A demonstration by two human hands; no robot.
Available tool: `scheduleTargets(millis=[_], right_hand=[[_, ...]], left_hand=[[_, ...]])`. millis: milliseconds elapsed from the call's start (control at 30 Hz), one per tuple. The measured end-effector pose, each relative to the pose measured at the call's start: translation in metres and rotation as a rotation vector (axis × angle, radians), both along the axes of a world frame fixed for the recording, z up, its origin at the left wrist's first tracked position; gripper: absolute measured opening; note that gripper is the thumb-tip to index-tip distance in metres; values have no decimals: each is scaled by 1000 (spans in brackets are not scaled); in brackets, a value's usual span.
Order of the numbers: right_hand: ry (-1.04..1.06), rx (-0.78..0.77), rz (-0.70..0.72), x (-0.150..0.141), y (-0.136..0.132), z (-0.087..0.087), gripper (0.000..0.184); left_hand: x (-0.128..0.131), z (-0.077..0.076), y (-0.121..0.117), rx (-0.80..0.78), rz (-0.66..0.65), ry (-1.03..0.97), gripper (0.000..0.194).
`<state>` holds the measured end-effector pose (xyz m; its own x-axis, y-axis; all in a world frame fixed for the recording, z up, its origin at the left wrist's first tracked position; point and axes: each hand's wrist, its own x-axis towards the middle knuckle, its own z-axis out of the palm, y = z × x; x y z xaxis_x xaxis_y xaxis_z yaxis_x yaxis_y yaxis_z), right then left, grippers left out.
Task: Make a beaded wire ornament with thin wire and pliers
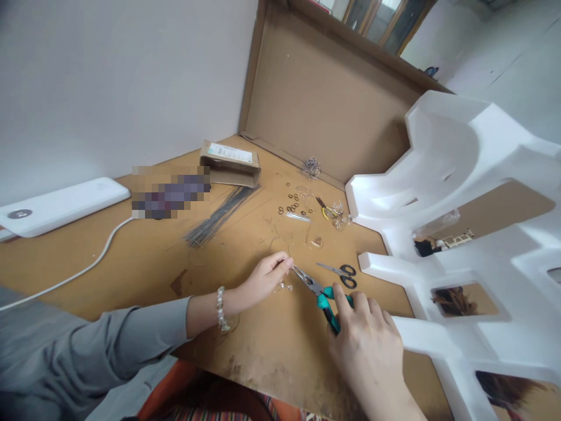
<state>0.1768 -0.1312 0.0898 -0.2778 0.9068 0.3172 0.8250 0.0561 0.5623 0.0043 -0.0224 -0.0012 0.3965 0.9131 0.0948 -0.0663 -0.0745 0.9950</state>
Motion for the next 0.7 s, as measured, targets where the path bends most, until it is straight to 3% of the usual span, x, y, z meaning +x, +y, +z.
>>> scheduleTargets(millis=[200,700], right_hand=[[-7,35,41,-3,2,-3,31],[-3,52,49,-5,1,-6,30]], left_hand=[[0,2,-2,77,45,51,31],[3,-3,-3,19,36,60,31]])
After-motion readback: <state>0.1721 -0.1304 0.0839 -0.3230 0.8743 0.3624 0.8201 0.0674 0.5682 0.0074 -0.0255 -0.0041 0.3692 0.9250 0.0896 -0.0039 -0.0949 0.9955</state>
